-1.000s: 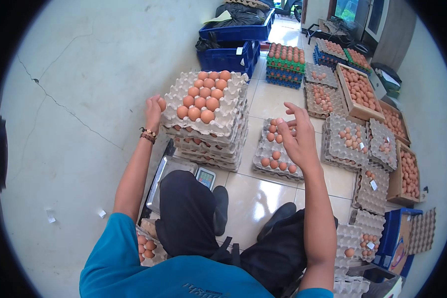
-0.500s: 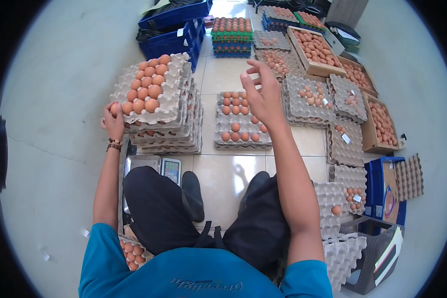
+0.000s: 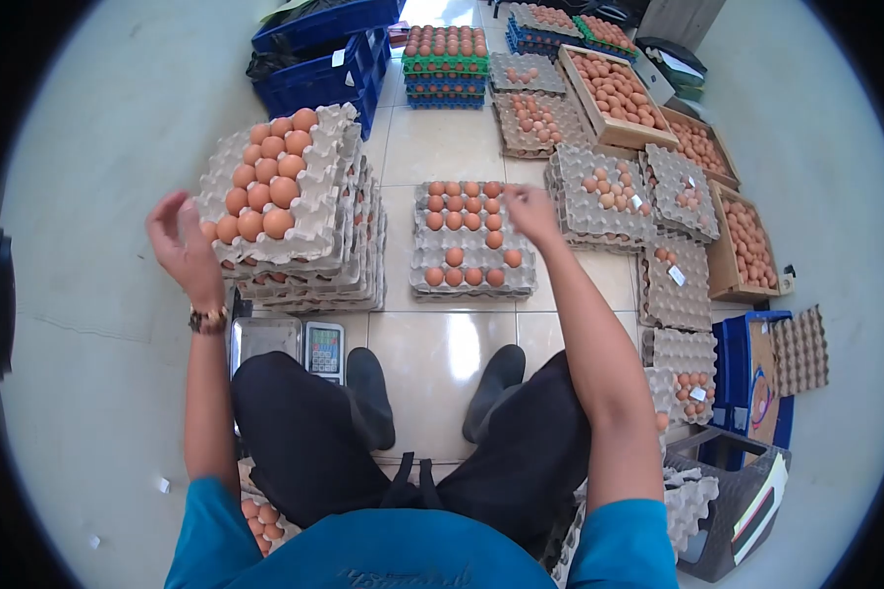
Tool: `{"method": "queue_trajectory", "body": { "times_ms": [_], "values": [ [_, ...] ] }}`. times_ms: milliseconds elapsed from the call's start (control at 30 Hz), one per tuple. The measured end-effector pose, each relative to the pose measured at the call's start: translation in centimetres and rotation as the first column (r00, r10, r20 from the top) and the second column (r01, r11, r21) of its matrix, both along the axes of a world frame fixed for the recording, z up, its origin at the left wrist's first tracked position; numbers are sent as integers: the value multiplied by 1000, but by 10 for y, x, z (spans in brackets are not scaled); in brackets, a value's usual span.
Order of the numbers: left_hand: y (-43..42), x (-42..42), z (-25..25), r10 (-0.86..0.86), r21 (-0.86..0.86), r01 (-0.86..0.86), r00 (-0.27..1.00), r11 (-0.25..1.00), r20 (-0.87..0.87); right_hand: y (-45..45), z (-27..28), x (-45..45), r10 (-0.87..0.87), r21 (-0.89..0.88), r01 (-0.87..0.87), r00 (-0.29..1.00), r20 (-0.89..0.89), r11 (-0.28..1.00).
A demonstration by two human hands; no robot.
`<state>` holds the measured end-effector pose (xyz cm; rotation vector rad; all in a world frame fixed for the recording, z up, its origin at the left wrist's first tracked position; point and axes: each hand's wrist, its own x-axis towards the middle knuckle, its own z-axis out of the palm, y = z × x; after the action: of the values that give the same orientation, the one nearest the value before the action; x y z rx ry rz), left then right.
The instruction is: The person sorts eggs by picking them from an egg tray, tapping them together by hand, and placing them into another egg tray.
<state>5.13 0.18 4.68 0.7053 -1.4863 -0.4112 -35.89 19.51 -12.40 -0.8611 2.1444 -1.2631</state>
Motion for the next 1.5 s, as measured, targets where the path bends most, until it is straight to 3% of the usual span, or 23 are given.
{"method": "queue_trajectory", "body": {
  "times_ms": [67,100,167,200,233,300,367,467,567,633,733,767,800,867,900,1000,1033,1067,1100,1200,1367,1467,1500],
  "values": [
    [62,-32,30,-389,158,357,876,921,286,-25,-38,-5,166,426,-165,985,35,889],
    [86,-47,31,-589,299,509,670,808,451,-33,-36,4,366,570,-304,931,7,763],
    [112,-81,7,-727,431,717,152,548,670,-63,-81,7,479,635,-226,839,-259,739],
    [123,-95,-16,-754,702,574,-208,421,623,-79,-80,17,406,606,-182,878,-255,774],
    [132,-105,-34,-791,876,351,-403,331,460,-95,-73,31,332,581,-136,911,-245,803],
    [158,-107,-81,-630,797,230,-507,559,588,-131,-84,42,224,556,-35,935,-276,831],
    [173,-96,-101,-383,610,336,-542,717,749,-164,-115,44,143,540,76,925,-353,838],
    [178,-105,-110,-686,823,110,-497,558,532,-189,-95,65,86,586,116,948,-306,802],
    [180,-109,-104,-481,656,305,-484,691,731,-201,-124,64,83,529,177,898,-431,830],
    [183,-107,-107,-489,661,240,-508,711,709,-207,-131,55,85,505,184,882,-464,844],
    [180,-104,-102,-528,697,177,-533,695,661,-193,-113,49,-112,325,147,986,-125,934],
    [180,-102,-101,-519,692,193,-531,696,670,-187,-114,38,-46,151,38,998,49,988],
    [180,-101,-100,-508,684,211,-527,699,681,-181,-126,18,-68,44,56,928,367,997],
    [177,-101,-94,-517,683,216,-507,698,689,-178,-162,-17,15,-127,182,516,857,975],
    [177,-100,-92,-523,685,217,-500,696,690,-173,-140,-7,26,-164,265,460,888,950],
    [180,-99,-92,-531,668,228,-451,708,717,-191,-141,-26,154,-245,106,531,834,964],
    [180,-99,-94,-536,668,228,-443,709,719,-198,-129,-20,40,-55,-7,778,627,998],
    [181,-100,-98,-540,668,225,-435,710,721,-208,-120,-12,-5,163,-52,943,334,985],
    [182,-100,-101,-546,668,219,-428,711,720,-217,-109,-1,23,374,-22,1000,2,927],
    [184,-101,-109,-563,658,192,-379,728,734,-232,-108,17,398,688,-35,836,-377,725],
    [180,-100,-107,-550,626,198,-330,754,767,-243,-129,13,437,726,-15,807,-398,688],
    [172,-100,-100,-513,589,220,-319,778,797,-221,-115,8,327,566,-48,855,-403,823],
    [169,-99,-97,-503,580,228,-318,782,804,-213,-113,0,307,512,-175,933,-186,841]
  ]
}}
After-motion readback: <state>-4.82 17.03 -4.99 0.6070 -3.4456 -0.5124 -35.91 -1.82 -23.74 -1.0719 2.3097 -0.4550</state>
